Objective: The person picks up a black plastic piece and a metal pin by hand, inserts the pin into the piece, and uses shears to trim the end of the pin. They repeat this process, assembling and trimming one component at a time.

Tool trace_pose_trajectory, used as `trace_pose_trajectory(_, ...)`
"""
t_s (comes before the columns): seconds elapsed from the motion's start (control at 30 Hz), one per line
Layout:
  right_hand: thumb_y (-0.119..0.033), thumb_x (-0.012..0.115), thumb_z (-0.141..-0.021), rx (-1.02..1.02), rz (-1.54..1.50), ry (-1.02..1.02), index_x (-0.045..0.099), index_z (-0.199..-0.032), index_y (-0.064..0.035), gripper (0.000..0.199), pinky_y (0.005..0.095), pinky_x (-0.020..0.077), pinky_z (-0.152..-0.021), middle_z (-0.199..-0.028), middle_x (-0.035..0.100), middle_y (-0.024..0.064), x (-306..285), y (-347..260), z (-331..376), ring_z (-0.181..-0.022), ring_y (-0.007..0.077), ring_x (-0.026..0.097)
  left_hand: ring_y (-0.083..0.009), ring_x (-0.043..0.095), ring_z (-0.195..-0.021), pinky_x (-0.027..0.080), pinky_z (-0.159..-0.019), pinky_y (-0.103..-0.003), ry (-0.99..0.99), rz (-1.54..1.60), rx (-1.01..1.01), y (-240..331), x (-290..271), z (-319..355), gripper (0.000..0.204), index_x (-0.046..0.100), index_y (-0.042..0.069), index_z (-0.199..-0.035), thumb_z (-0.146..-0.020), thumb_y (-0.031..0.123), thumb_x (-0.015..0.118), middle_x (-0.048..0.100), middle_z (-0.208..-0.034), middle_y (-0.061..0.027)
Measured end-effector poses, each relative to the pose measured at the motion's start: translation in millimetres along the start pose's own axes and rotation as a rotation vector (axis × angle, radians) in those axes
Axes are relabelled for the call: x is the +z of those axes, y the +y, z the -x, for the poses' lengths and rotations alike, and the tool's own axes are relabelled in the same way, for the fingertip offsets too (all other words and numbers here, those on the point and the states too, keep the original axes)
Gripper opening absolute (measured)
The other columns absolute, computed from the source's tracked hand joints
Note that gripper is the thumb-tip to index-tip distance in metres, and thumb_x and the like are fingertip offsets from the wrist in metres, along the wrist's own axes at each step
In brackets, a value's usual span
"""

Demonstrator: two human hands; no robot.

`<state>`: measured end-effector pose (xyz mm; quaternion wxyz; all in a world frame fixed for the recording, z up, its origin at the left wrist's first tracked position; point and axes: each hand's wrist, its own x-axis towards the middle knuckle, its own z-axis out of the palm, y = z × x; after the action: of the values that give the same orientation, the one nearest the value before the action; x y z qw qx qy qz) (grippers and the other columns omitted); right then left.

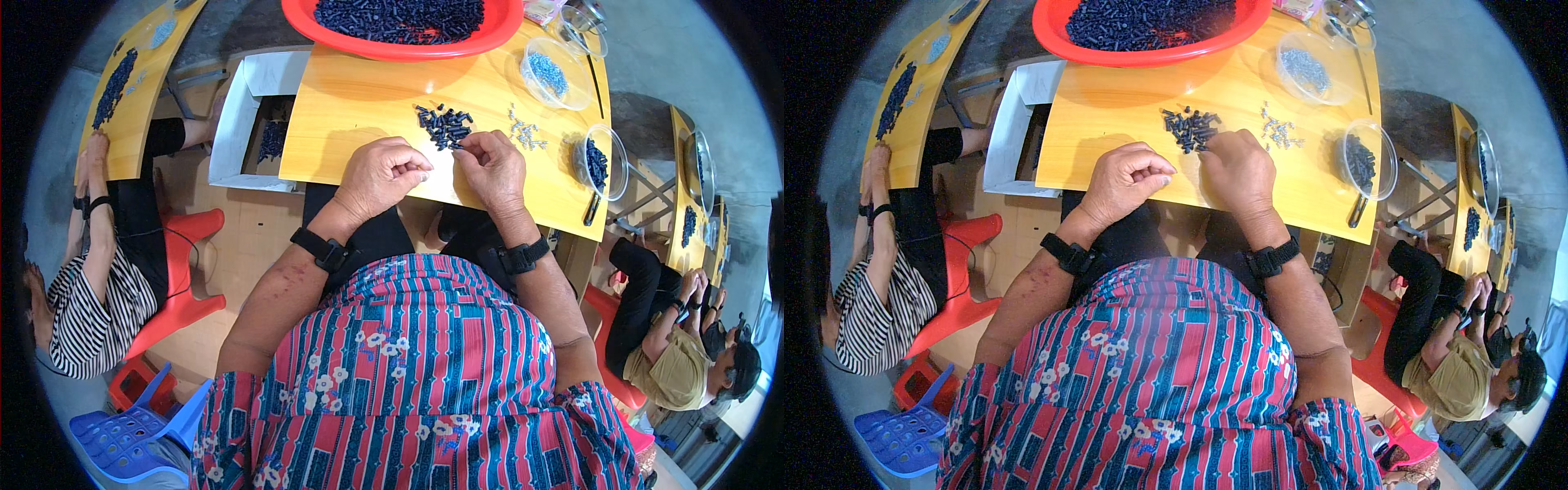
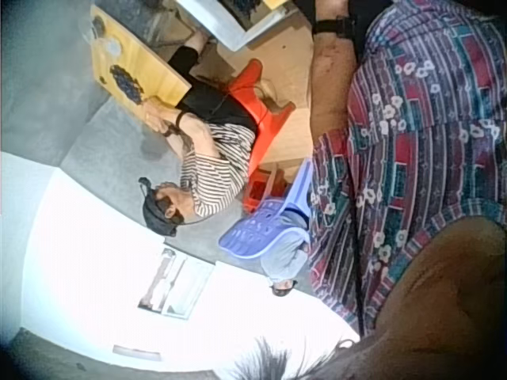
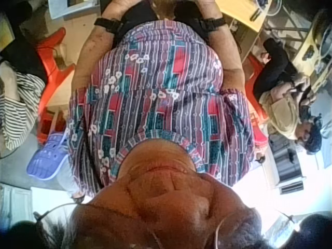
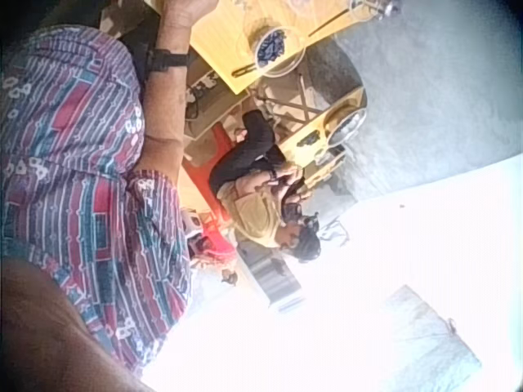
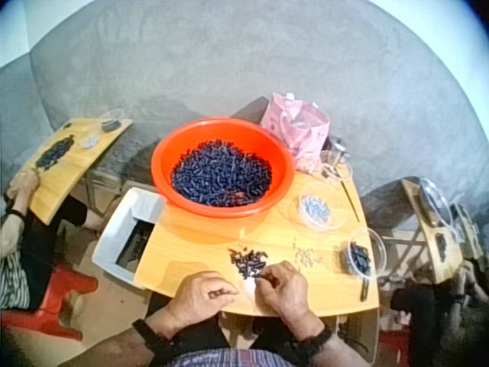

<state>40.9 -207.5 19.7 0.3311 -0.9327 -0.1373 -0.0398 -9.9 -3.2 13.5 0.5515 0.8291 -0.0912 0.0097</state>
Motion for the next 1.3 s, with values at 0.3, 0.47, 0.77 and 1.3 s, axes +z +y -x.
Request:
trace_pose_trajectory(0.3,-0.018,0.07,-0.079,-0.037,-0.004,-0.052,0.067,-0.089,-0.0102,0.014,0.0432,0.0518,-0.074,-0.09,0.064,0.0122,0.5,5.1,-0.7,-0.084,0.034,0.064,-0.0069,0.055,-0.061,0.046,-0.057,-0.022,-0.002,-0.009,0.01,-2.1,0.8,-0.2,0.009,0.073,0.008,-0.087,-0.078,0.005,0.074,0.059,-0.072,0.0008)
trace_pose_trajectory(0.47,-0.016,0.069,-0.08,-0.066,0.01,-0.038,0.067,-0.088,-0.009,0.012,0.0434,0.0515,-0.074,-0.09,0.064,0.0122,0.9,5.8,0.7,-0.084,0.0349,0.064,-0.0139,0.059,-0.062,0.049,-0.059,-0.027,0.008,-0.006,-0.008,0.2,0.6,-1.0,0.008,0.074,0.008,-0.084,-0.076,0.008,0.074,0.062,-0.071,-0.0027)
trace_pose_trajectory(0.77,-0.002,0.067,-0.084,-0.106,-0.534,-0.045,0.065,-0.097,-0.0046,0.014,0.0295,0.0514,-0.079,-0.094,0.065,0.0029,-0.8,10.7,7.8,-0.086,0.0181,0.063,-0.0148,0.061,-0.064,0.049,-0.059,-0.028,0.03,0.014,0.003,0.8,0.6,-1.5,0.007,0.074,0.009,-0.083,-0.076,0.008,0.073,0.063,-0.073,-0.0032)
trace_pose_trajectory(1.3,0.003,0.063,-0.088,0.143,-0.892,-0.163,0.062,-0.099,-0.0007,0.011,0.0248,0.0483,-0.085,-0.093,0.063,-0.0001,11.1,-9.9,16.8,-0.09,0.0091,0.06,-0.0086,0.061,-0.067,0.05,-0.062,-0.022,0.093,0.222,0.028,-10.3,2.6,1.5,0.014,0.074,0.007,-0.091,-0.078,0.005,0.076,0.066,-0.08,-0.0017)
